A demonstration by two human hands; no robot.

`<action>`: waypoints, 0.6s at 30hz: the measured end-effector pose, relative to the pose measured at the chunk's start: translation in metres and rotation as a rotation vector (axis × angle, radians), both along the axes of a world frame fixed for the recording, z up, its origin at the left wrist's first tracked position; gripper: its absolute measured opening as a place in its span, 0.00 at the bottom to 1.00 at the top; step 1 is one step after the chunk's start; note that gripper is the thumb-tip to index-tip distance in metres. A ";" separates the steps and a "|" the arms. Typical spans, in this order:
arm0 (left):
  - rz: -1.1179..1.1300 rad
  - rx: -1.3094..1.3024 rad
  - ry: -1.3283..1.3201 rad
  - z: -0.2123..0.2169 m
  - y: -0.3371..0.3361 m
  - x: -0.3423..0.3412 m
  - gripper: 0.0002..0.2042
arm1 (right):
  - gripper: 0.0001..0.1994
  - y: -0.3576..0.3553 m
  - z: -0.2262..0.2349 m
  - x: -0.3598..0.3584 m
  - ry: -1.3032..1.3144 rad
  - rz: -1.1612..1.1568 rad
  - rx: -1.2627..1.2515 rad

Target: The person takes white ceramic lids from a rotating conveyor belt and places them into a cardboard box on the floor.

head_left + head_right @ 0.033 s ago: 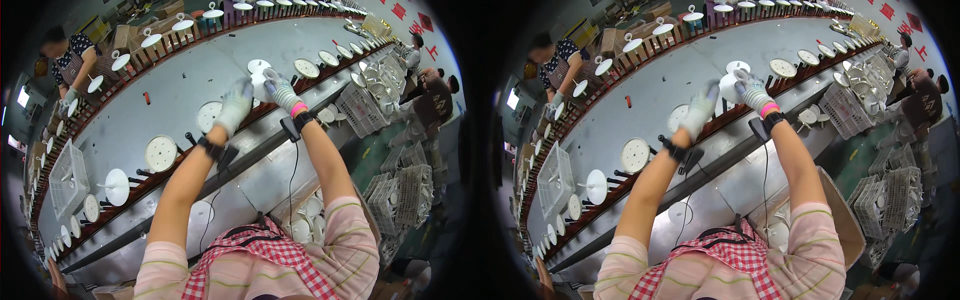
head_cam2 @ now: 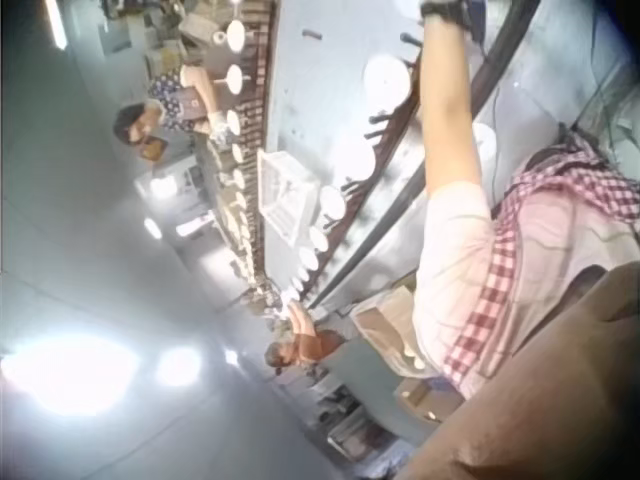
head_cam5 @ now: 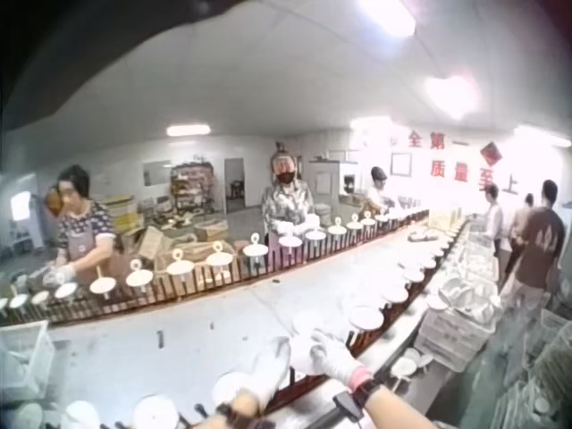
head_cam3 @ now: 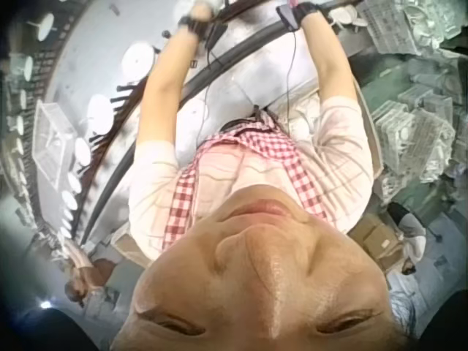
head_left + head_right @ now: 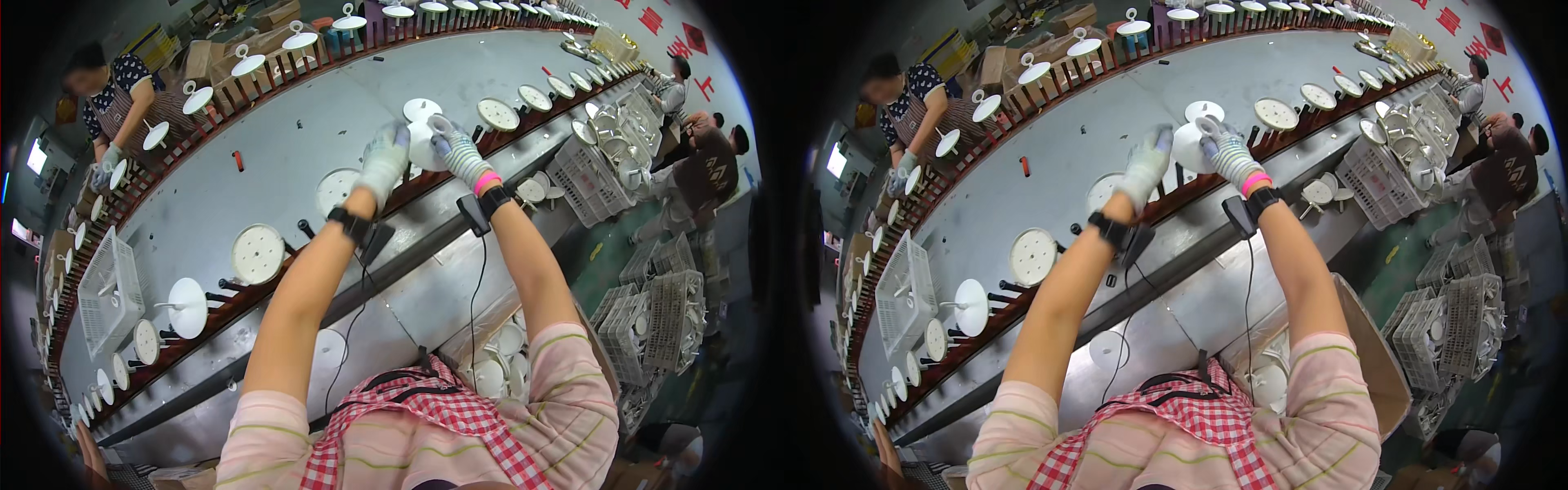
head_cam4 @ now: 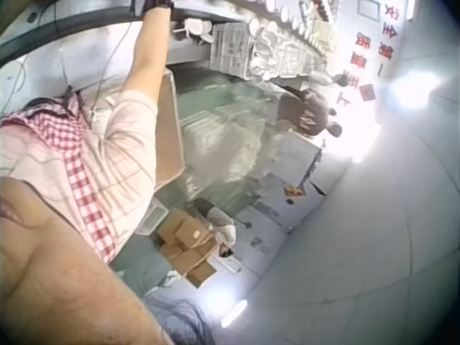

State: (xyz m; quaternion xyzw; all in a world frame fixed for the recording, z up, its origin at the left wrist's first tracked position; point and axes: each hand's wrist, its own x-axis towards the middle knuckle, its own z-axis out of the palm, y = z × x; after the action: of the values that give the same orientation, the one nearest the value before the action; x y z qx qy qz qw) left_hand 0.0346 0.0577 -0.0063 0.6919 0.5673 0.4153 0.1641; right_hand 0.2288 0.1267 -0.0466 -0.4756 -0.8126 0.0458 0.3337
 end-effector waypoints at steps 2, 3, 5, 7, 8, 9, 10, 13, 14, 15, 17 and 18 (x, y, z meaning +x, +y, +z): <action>0.069 -0.195 -0.107 0.005 0.033 -0.002 0.20 | 0.22 -0.002 -0.007 -0.014 0.206 0.111 -0.154; 0.098 -0.298 -0.007 -0.005 0.051 -0.023 0.21 | 0.22 -0.001 0.002 -0.043 0.230 0.126 -0.268; 0.175 -0.571 0.069 -0.013 0.057 -0.024 0.21 | 0.19 -0.016 0.013 -0.070 0.244 0.069 -0.439; 0.163 -0.521 0.212 -0.007 0.055 -0.025 0.21 | 0.19 0.006 0.015 -0.084 -0.085 0.052 -0.392; 0.165 -0.456 0.353 -0.007 0.051 -0.032 0.22 | 0.19 0.006 0.017 -0.095 -0.154 0.013 -0.434; 0.115 -0.434 0.450 -0.003 0.041 -0.047 0.27 | 0.19 -0.005 0.025 -0.109 -0.167 0.018 -0.437; 0.123 -0.462 0.452 0.005 0.031 -0.060 0.27 | 0.19 -0.018 0.041 -0.121 -0.181 0.023 -0.428; 0.046 -0.485 0.436 0.013 0.016 -0.070 0.26 | 0.21 0.005 0.043 -0.130 -0.482 0.185 -0.336; 0.060 -0.337 0.413 0.009 0.013 -0.072 0.22 | 0.21 0.005 0.043 -0.134 -0.532 0.179 -0.371; 0.066 -0.189 0.388 0.005 0.010 -0.073 0.19 | 0.21 -0.002 0.037 -0.135 -0.523 0.173 -0.394; 0.179 -0.241 0.343 -0.014 0.008 -0.091 0.17 | 0.22 -0.022 0.034 -0.150 -0.350 0.018 -0.277; 0.297 -0.273 0.282 -0.025 0.010 -0.098 0.15 | 0.22 -0.033 0.035 -0.154 -0.344 -0.035 -0.301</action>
State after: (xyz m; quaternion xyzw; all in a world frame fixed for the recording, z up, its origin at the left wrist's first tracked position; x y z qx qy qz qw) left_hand -0.0636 0.0675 -0.0316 0.6236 0.7308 0.2536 0.1124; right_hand 0.0750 0.0934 -0.0117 -0.5347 -0.8333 0.0790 0.1160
